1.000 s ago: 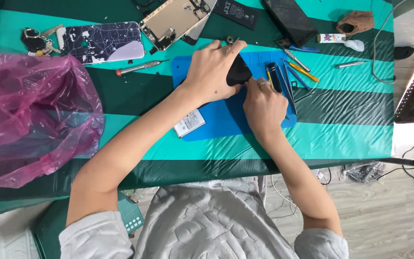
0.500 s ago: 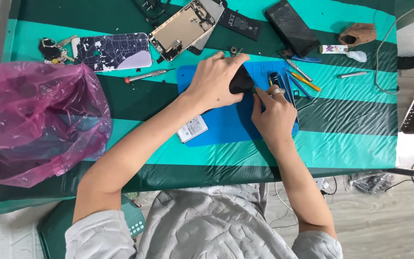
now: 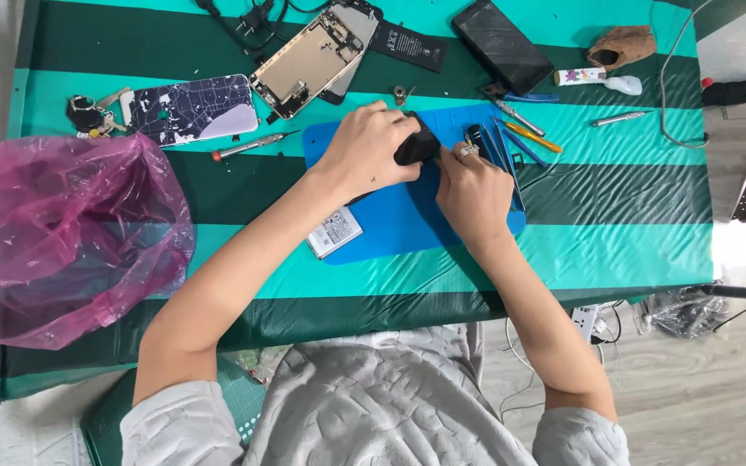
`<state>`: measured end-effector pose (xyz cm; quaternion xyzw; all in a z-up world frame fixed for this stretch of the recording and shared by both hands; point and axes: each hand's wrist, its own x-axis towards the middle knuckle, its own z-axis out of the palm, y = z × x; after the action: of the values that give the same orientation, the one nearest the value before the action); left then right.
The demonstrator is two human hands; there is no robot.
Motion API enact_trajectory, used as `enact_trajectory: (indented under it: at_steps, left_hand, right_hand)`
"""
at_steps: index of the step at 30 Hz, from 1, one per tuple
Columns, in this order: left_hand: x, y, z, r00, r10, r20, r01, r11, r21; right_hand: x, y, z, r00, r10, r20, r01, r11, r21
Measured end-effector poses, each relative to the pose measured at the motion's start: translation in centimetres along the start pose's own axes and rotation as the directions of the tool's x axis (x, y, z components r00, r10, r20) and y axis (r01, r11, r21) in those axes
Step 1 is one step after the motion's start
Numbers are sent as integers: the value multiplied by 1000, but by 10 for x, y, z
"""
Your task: Disassembling and reassembling internal components of a mobile phone, including connecting circuitry and placing the motherboard.
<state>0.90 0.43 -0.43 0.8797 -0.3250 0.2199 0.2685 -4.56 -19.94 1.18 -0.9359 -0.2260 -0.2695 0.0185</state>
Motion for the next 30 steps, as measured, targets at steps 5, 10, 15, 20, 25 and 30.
enact_trajectory:
  at_steps: [5,10,15,20,25,30]
  left_hand:
    - [1,-3,0,1000,30,3,-30,999,-14]
    - [4,-2,-3,1000,-22,13,22,999,-32]
    - [2,-3,1,999,-50,1,50,998,-27]
    - [4,-5,-1,999,-38,30,39,999,-33]
    - [7,7,-32,984,-84,155,101,989,-105]
    - [6,-2,-65,942,58,330,47,952,-302]
  right_hand:
    - [0,1,-2,1000,-19,1,19,1000,8]
    - [-3,-5,-8,1000,-28,0,28,998,48]
    - [-15,-4,3,1000,17,19,-20,977,215]
    - [-9,30,19,999,33,29,-39,957,288]
    - [-6,35,7,996,13,88,-50,900,433]
    - [0,47,-21,960,-105,259,-43,859,510]
